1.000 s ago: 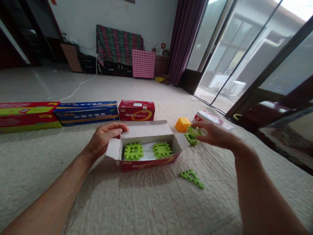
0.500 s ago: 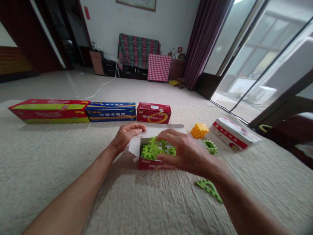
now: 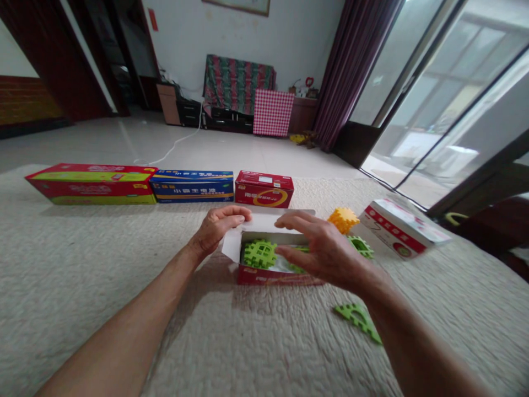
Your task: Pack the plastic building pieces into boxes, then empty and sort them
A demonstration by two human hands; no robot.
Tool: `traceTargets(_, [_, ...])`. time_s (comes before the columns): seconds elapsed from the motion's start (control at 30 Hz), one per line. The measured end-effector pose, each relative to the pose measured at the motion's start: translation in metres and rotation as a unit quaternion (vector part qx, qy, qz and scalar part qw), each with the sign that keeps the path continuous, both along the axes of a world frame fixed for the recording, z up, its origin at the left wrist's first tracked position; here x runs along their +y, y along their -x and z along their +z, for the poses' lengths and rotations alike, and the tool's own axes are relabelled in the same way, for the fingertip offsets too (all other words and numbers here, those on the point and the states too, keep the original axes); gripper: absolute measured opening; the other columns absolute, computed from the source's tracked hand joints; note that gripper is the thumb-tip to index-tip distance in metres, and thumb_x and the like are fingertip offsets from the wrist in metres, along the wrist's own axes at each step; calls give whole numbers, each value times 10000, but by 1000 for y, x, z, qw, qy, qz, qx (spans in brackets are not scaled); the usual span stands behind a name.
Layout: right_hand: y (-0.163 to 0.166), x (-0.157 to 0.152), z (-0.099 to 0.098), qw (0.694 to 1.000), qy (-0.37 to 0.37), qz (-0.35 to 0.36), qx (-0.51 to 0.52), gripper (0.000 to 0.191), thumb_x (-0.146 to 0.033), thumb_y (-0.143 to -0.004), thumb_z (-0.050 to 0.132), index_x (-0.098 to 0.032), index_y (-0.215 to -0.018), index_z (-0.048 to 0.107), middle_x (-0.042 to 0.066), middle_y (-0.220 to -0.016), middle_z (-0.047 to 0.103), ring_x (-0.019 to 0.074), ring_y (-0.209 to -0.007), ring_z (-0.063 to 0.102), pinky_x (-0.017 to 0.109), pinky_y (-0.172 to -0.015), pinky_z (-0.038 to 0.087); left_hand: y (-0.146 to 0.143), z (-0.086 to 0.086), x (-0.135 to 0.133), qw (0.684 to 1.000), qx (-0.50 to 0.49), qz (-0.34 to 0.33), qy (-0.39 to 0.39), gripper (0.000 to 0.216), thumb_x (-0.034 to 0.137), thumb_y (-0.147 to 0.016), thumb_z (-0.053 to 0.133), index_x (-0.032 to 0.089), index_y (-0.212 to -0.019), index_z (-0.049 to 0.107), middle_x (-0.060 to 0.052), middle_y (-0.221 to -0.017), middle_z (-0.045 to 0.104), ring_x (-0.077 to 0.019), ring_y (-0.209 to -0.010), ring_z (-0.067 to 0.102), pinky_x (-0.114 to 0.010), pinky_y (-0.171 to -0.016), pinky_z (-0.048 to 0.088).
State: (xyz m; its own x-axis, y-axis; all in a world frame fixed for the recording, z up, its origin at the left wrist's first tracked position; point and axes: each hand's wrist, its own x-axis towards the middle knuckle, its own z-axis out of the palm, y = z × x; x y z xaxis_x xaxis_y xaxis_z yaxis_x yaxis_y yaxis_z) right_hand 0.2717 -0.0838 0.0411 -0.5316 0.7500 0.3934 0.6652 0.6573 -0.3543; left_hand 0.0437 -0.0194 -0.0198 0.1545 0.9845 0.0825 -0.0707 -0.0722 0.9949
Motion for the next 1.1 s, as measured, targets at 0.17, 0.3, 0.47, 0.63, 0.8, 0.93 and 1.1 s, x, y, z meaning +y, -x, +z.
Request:
traceTargets(0.17, [-67, 6, 9, 992, -28, -120, -4, 234, -340, -869, 569, -211, -1033, 675, 87, -1072, 700, 226, -947, 658, 399, -848, 527, -1, 1, -1, 1000, -2, 3, 3, 255, 327, -617, 724, 164, -813, 747, -45, -832, 727, -125, -598, 550, -234, -550, 415])
traceTargets(0.3, [-140, 10, -3, 979, 52, -169, -98, 336, -338, -789, 579, -222, -1088, 679, 90, -1098, 705, 266, -991, 664, 452, -902, 527, -2, 3, -3, 1000, 6, 10, 8, 269, 346, -615, 736, 174, -820, 754, -51, -835, 732, -125, -571, 552, -226, -514, 409])
traceTargets(0.47, [-186, 17, -29, 972, 114, -143, -150, 514, -221, -683, 578, -238, -1196, 605, 82, -1271, 631, 284, -1170, 590, 479, -1045, 450, -4, 7, -5, 999, 10, 24, 23, 283, 364, -570, 761, 171, -777, 755, -55, -786, 725, -125, -529, 537, -224, -474, 402])
traceTargets(0.63, [-185, 25, -43, 966, 136, -152, -160, 634, -124, -623, 530, -290, -1233, 576, 45, -1296, 616, 286, -1191, 576, 473, -1058, 435, -4, 8, -7, 999, 7, 22, 36, 310, 368, -552, 779, 165, -785, 755, -51, -784, 720, -114, -529, 536, -209, -466, 403])
traceTargets(0.8, [-185, 28, -50, 962, 134, -161, -174, 579, -132, -641, 509, -247, -1199, 606, 78, -1243, 639, 283, -1171, 588, 465, -1037, 444, -4, 9, -7, 999, 12, 26, 24, 298, 359, -560, 780, 162, -782, 755, -54, -809, 725, -114, -556, 546, -206, -492, 418])
traceTargets(0.93, [-186, 28, -48, 962, 127, -163, -177, 525, -176, -650, 539, -228, -1165, 628, 95, -1220, 645, 276, -1116, 610, 461, -995, 470, -6, 12, -8, 999, 15, 30, 26, 298, 363, -548, 780, 162, -767, 753, -59, -811, 725, -123, -547, 539, -219, -487, 412])
traceTargets(1.1, [-172, 17, -18, 968, 37, -196, -150, 382, -277, -732, 572, -212, -1097, 660, 110, -1088, 683, 278, -994, 635, 477, -914, 494, -6, 12, -8, 999, 14, 34, 24, 284, 357, -547, 780, 168, -757, 753, -53, -805, 729, -126, -553, 549, -233, -512, 418])
